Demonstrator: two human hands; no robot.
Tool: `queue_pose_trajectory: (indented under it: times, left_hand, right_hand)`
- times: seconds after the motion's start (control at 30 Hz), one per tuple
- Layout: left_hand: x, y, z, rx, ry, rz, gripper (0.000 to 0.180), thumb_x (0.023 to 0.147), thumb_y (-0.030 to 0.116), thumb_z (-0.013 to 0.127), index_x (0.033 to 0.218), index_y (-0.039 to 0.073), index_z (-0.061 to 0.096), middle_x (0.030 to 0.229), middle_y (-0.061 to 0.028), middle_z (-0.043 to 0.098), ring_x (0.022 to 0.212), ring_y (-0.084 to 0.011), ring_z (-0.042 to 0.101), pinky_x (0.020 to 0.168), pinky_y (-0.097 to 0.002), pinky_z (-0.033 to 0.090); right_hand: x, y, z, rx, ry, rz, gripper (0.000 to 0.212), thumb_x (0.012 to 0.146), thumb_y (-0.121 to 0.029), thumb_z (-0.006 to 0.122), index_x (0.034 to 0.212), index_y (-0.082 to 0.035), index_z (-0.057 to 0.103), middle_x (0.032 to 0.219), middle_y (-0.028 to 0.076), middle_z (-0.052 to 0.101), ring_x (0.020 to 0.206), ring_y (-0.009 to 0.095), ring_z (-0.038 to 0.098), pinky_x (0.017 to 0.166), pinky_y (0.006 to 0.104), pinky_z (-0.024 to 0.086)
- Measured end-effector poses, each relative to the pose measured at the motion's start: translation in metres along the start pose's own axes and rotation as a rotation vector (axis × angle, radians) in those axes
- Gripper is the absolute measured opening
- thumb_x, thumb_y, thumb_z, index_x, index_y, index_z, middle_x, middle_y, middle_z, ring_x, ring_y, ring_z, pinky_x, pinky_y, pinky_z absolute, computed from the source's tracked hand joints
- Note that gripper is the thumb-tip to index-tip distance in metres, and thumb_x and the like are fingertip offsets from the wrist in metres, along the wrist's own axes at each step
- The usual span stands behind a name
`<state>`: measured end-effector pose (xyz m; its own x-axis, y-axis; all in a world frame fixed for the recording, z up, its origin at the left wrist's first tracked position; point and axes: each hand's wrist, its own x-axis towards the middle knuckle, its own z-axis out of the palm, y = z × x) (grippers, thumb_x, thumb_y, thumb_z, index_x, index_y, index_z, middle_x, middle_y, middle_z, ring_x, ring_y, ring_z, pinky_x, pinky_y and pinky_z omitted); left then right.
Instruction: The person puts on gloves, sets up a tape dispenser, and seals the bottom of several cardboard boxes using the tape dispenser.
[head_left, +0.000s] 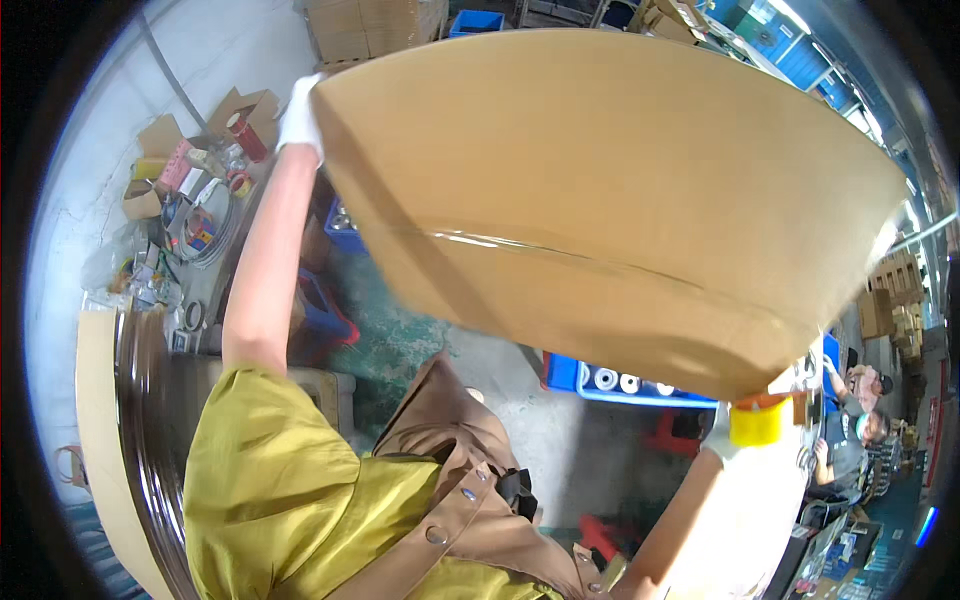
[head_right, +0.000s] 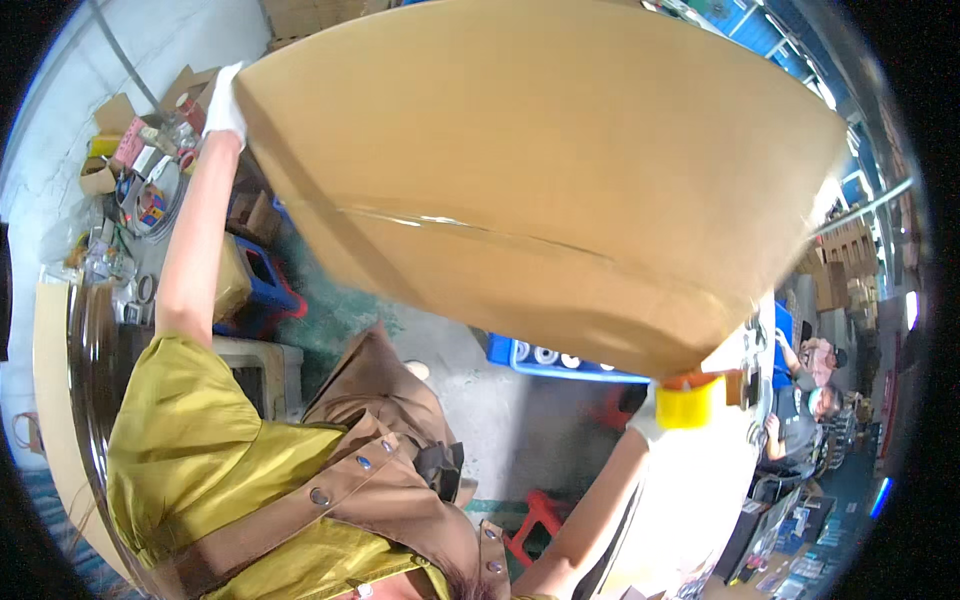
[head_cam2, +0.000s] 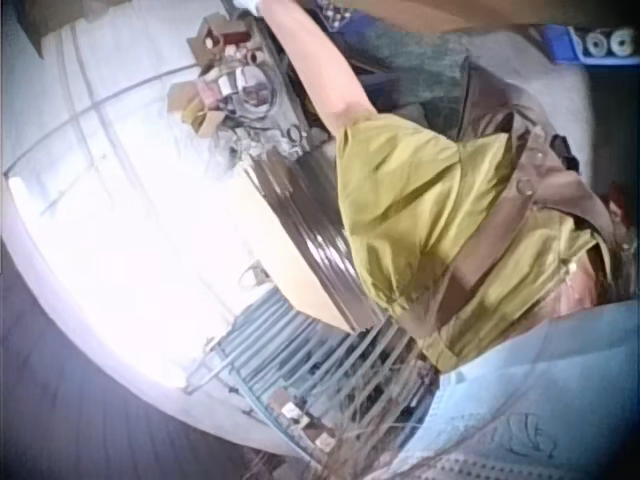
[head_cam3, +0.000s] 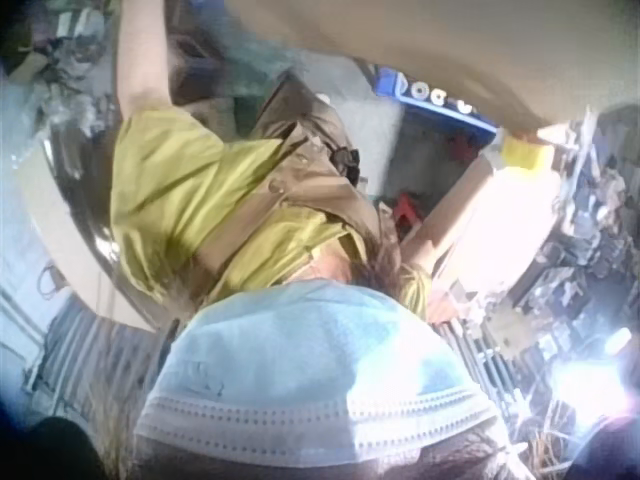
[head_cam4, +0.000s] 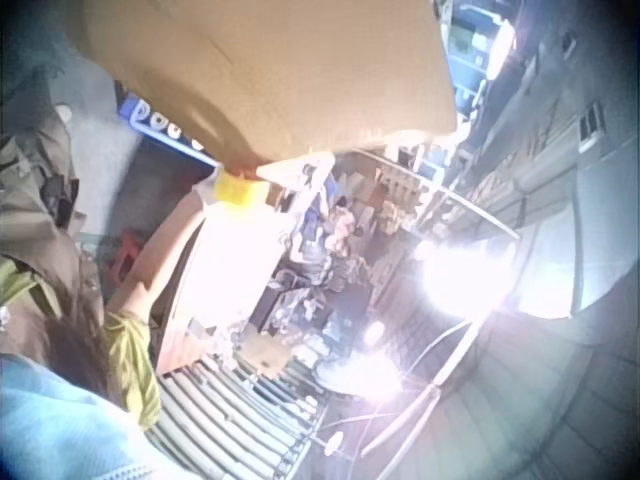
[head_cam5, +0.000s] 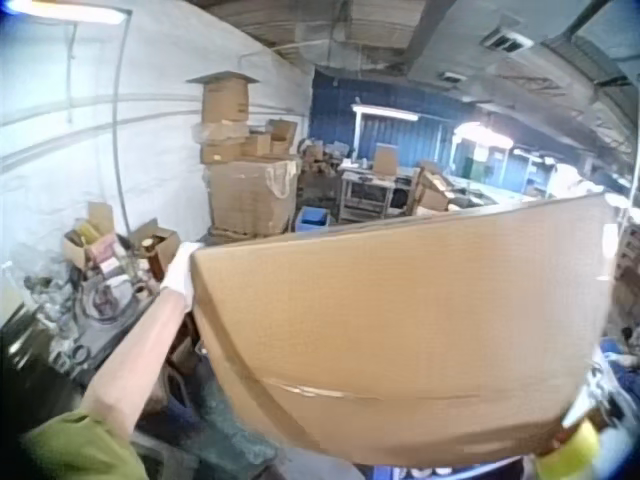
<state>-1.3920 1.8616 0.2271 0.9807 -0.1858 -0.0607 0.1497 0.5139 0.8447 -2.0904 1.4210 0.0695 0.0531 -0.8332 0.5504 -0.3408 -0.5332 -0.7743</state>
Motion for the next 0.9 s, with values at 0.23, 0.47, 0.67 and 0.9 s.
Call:
queue_pose_trajectory:
  times: [0.23,0.47,0.67,0.9]
  left_hand:
    - [0.078,-0.017,-0.110,0.045,0.196,-0.022,0.042,0.090,0.040,0.055,0.114,0.007,0.063,0.111,-0.0065,0.068,0.100,-0.0251,0.064,0.091,-0.0377,0.048]
    - [0.115,-0.048,-0.198,0.283,0.676,-0.043,0.051,0.084,0.042,0.065,0.116,0.002,0.063,0.106,-0.0081,0.069,0.089,-0.0266,0.066,0.081,-0.0410,0.052]
    - [0.109,-0.117,-0.320,1.364,0.795,0.175,0.070,0.086,0.050,0.063,0.131,-0.002,0.053,0.129,-0.0216,0.059,0.116,-0.0358,0.058,0.100,-0.0426,0.046]
    - [0.015,-0.354,-0.213,1.784,0.380,-0.473,0.075,0.084,0.049,0.065,0.141,0.005,0.044,0.140,-0.0182,0.051,0.126,-0.0338,0.052,0.105,-0.0427,0.044]
  right_hand:
    - [0.012,-0.043,0.220,0.841,-0.193,0.792,0.041,0.097,-0.026,0.050,0.132,-0.005,0.049,0.116,0.009,0.062,0.098,0.025,0.065,0.084,0.0389,0.053]
    - [-0.015,-0.020,0.386,0.819,-0.223,0.937,0.036,0.087,-0.021,0.063,0.114,0.001,0.058,0.100,0.010,0.065,0.086,0.021,0.065,0.073,0.0339,0.053]
    - [-0.111,-0.038,0.417,0.382,-0.317,1.018,0.021,0.071,-0.018,0.069,0.066,0.002,0.065,0.067,0.006,0.062,0.061,0.015,0.058,0.057,0.0299,0.045]
    - [-0.252,0.016,0.219,0.230,-0.311,1.293,0.025,0.071,-0.021,0.069,0.078,0.004,0.068,0.071,0.007,0.064,0.063,0.015,0.060,0.058,0.0299,0.046]
